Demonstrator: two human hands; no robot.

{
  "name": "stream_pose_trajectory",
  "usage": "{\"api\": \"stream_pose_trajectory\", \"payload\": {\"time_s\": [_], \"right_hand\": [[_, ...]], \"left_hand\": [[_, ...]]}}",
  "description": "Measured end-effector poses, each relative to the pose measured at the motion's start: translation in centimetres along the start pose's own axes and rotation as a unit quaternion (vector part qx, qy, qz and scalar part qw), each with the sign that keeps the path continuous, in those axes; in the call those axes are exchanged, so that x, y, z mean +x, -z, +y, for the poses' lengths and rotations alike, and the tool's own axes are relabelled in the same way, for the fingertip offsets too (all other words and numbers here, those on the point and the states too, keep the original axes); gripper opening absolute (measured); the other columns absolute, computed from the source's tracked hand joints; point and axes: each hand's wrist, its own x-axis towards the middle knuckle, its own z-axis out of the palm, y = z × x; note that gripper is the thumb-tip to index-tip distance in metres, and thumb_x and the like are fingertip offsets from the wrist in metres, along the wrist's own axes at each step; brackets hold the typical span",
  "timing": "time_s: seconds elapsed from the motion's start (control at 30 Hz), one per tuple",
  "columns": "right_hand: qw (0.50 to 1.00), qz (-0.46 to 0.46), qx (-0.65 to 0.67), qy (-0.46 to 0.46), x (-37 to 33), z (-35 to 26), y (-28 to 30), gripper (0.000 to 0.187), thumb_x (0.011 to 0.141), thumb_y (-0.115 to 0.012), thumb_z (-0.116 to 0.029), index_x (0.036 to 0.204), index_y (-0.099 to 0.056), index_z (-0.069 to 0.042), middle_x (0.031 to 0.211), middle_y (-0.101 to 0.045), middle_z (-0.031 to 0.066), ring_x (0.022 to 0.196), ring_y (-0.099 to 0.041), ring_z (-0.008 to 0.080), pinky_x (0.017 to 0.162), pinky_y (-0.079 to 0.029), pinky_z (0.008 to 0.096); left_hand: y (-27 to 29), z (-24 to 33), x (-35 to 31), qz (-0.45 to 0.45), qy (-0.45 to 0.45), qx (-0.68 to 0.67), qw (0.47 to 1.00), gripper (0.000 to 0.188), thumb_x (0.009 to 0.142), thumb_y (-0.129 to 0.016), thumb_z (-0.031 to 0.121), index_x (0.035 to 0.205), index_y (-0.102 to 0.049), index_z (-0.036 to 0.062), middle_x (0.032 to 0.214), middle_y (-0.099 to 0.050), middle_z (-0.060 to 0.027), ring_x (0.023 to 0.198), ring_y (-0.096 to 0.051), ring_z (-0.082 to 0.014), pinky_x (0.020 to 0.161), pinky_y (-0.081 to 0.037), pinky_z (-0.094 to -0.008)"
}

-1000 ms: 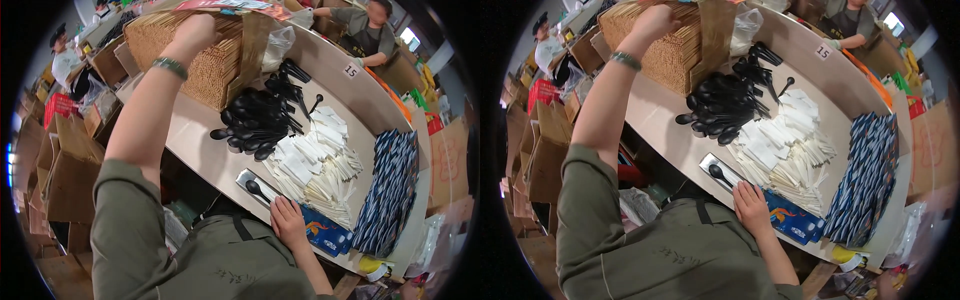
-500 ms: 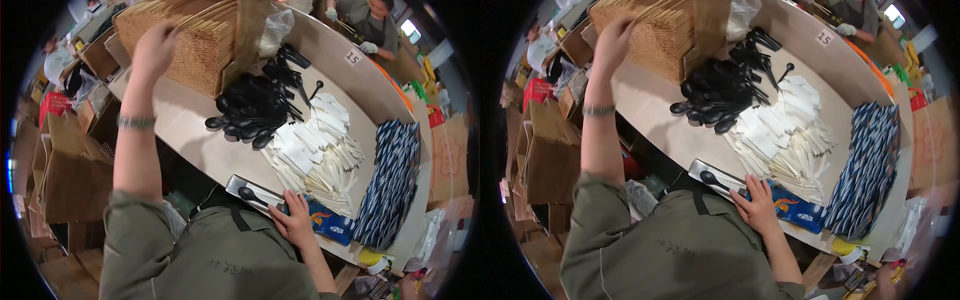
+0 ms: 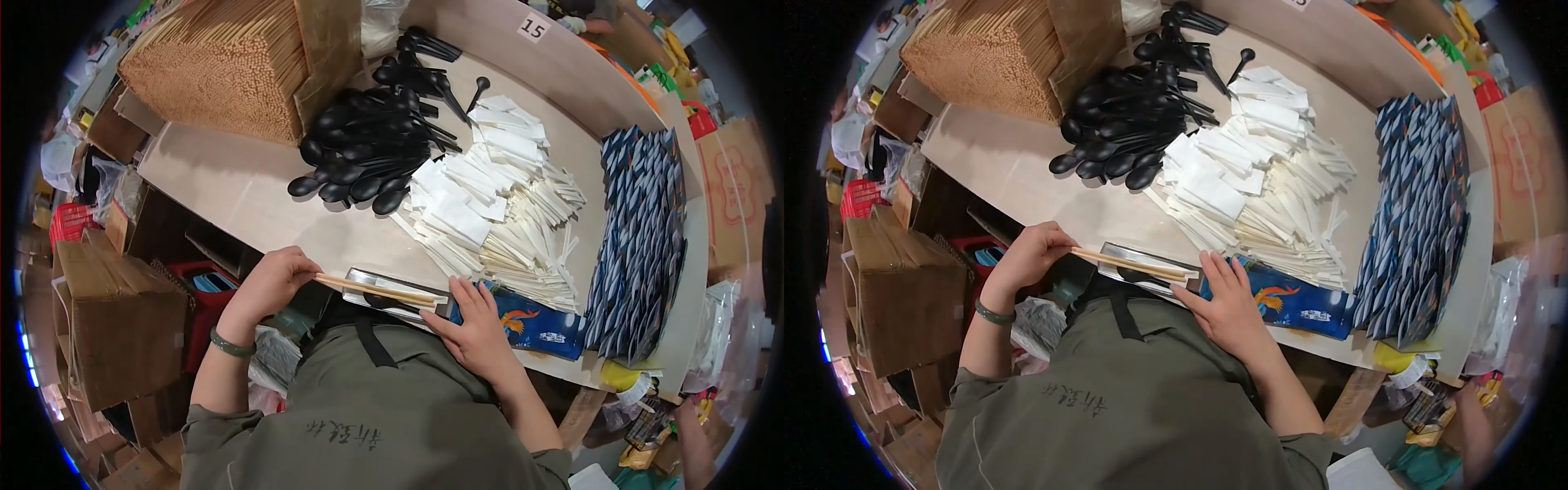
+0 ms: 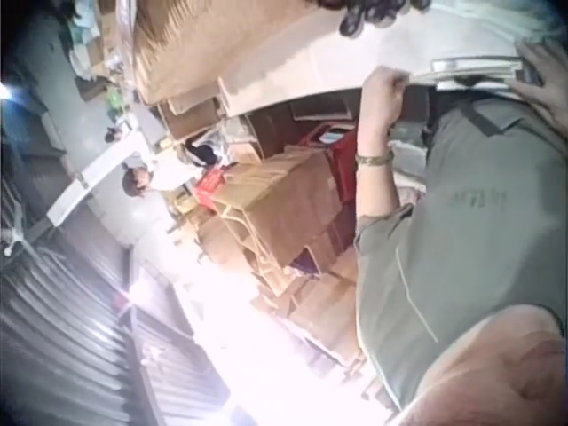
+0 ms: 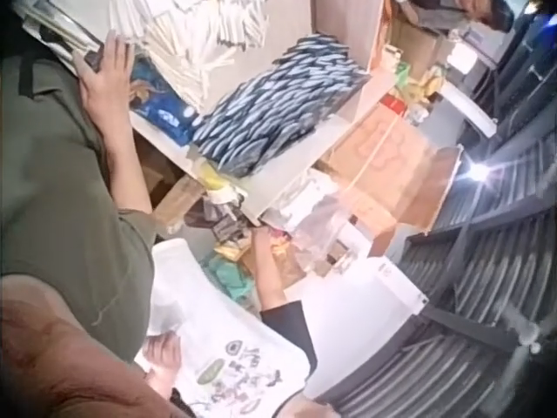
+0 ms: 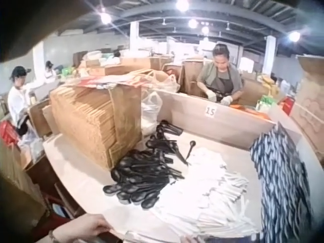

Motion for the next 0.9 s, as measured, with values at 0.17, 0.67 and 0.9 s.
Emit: {"api": "stream_pose_trajectory", "payload": {"time_s": [0.17, 0.67, 0.9], "right_hand": [[0.995, 0.077, -0.001, 0.056, 1.6, -0.5, -1.9, 0.047, 0.078, -0.076, -0.012, 0.124, -0.064, -0.011, 0.142, -0.048, 0.0246, 0.126, -0.05, 0.0432, 0.104, -0.042, 0.0498], [0.993, 0.115, -0.014, -0.025, 0.6, -0.9, -3.0, 0.033, 0.07, -0.079, -0.012, 0.093, -0.057, -0.002, 0.132, -0.055, 0.0231, 0.124, -0.051, 0.0432, 0.101, -0.042, 0.0507], [0.991, 0.131, -0.015, -0.024, 1.0, -2.9, 0.1, 0.047, 0.069, -0.073, -0.008, 0.116, -0.068, -0.011, 0.11, -0.057, 0.0181, 0.095, -0.058, 0.0364, 0.083, -0.047, 0.047]], "left_hand": [[-5.9, 5.4, 2.4, 0.039, -0.057, -0.016, 0.997, 0.019, 0.087, -0.073, 0.016, 0.093, -0.065, 0.0004, 0.088, -0.063, -0.0158, 0.082, -0.065, -0.0313, 0.074, -0.053, -0.0385], [-11.8, 10.6, 2.8, -0.039, -0.057, -0.266, 0.962, 0.039, 0.085, -0.064, 0.013, 0.121, -0.056, 0.0008, 0.103, -0.064, -0.0178, 0.09, -0.064, -0.0281, 0.081, -0.051, -0.0349], [-8.5, 9.2, 1.7, 0.093, -0.311, 0.088, 0.942, 0.056, 0.074, -0.079, 0.027, 0.123, -0.058, 0.0072, 0.107, -0.062, -0.0147, 0.099, -0.06, -0.0335, 0.09, -0.046, -0.0431]]}}
